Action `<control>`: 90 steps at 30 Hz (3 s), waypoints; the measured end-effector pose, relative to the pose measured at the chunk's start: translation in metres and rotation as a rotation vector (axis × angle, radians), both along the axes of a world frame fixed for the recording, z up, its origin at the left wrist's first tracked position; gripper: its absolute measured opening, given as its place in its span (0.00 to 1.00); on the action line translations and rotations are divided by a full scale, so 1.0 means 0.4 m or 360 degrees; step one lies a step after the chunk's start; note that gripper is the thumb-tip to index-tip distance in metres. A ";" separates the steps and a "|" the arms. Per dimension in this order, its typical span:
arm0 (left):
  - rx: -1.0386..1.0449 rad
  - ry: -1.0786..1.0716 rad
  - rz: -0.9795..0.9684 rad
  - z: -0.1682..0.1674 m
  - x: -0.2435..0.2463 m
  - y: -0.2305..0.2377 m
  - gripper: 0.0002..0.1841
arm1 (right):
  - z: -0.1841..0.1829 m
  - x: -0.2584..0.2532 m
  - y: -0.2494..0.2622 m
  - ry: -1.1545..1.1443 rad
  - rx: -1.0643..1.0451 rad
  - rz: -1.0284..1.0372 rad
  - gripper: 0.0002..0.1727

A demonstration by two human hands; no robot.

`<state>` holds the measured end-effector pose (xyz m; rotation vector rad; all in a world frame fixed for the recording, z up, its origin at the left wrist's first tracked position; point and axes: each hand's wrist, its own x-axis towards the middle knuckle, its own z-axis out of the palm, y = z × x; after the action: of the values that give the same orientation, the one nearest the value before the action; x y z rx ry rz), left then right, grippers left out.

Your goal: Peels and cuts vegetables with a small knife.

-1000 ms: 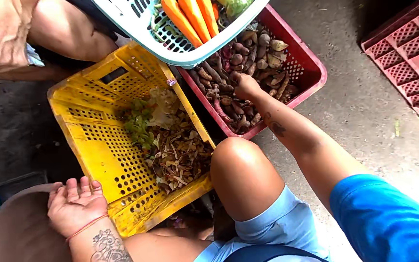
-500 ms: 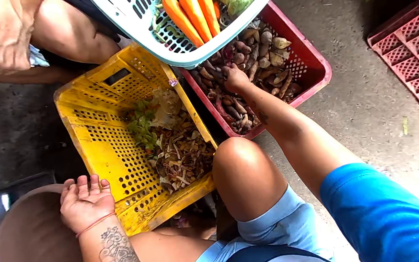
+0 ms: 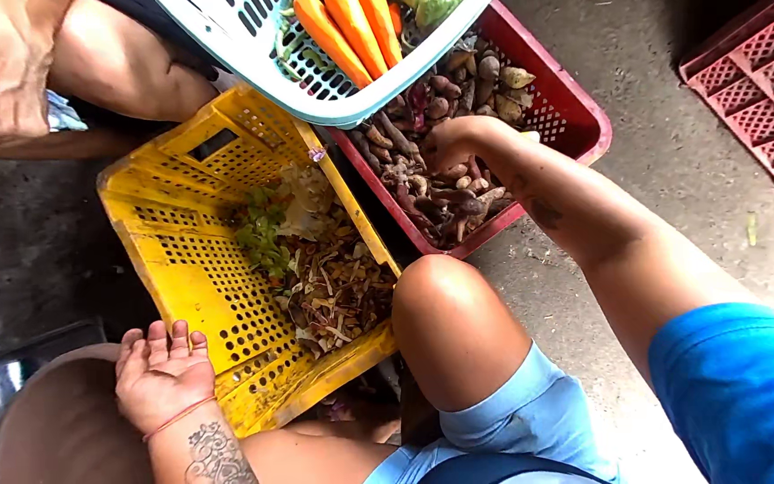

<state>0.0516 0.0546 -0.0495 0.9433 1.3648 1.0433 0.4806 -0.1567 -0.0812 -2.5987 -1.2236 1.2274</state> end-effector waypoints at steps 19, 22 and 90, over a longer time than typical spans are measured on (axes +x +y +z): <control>-0.0026 0.0011 -0.0054 -0.004 0.007 0.007 0.15 | -0.128 0.000 0.042 -0.0258 0.0364 -0.0389 0.23; 0.0065 0.0098 -0.0152 -0.002 0.014 -0.002 0.14 | -0.053 -0.009 -0.022 -0.0286 0.0282 -0.0154 0.20; 0.0103 -0.0446 -0.0391 0.062 -0.013 -0.092 0.14 | 0.198 -0.682 0.157 0.2516 0.1379 -0.0562 0.29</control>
<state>0.0464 0.0180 -0.0248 0.9461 0.9638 0.9929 0.2078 -0.0937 -0.0020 -0.6661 -0.5733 1.5005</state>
